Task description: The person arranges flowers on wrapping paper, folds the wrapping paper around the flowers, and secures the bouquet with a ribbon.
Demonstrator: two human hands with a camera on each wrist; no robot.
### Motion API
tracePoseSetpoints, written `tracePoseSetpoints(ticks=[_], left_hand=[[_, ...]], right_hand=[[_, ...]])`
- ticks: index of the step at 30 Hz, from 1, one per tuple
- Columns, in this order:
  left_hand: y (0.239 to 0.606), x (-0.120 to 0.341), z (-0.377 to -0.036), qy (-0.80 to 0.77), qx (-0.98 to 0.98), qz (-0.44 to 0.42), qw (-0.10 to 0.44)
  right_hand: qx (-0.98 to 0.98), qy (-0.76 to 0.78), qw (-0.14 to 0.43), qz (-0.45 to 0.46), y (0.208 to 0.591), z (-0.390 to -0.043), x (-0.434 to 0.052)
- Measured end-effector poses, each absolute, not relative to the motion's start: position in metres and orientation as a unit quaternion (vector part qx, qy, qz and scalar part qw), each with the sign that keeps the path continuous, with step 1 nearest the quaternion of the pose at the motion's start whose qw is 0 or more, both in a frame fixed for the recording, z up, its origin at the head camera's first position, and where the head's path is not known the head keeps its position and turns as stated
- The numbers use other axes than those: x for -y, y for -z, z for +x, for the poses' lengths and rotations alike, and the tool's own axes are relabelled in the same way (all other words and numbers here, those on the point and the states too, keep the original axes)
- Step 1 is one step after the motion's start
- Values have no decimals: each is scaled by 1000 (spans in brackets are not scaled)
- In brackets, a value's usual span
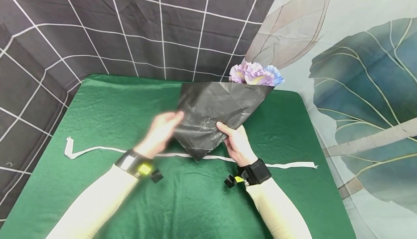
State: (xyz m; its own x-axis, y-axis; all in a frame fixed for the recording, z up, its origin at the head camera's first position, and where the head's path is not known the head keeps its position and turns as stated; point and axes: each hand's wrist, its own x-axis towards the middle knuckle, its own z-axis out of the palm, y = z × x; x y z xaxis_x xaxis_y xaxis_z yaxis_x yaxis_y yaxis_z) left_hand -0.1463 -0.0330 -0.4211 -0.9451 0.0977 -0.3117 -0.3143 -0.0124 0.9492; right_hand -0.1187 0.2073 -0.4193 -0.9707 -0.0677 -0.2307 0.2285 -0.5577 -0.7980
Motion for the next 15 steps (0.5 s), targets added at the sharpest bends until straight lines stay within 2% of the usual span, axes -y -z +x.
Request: tracePoseSetpoints(ticks=[4, 11, 15], left_hand=[[426, 29, -147, -728, -668, -110, 108], [423, 27, -144, -784, -592, -85, 167], [427, 26, -142, -789, -589, -93, 146]], right_hand=[[-455, 882, 85, 88, 417, -118, -207], [-456, 882, 41, 113, 415, -122, -208], [-442, 888, 43, 121, 415, -123, -210]])
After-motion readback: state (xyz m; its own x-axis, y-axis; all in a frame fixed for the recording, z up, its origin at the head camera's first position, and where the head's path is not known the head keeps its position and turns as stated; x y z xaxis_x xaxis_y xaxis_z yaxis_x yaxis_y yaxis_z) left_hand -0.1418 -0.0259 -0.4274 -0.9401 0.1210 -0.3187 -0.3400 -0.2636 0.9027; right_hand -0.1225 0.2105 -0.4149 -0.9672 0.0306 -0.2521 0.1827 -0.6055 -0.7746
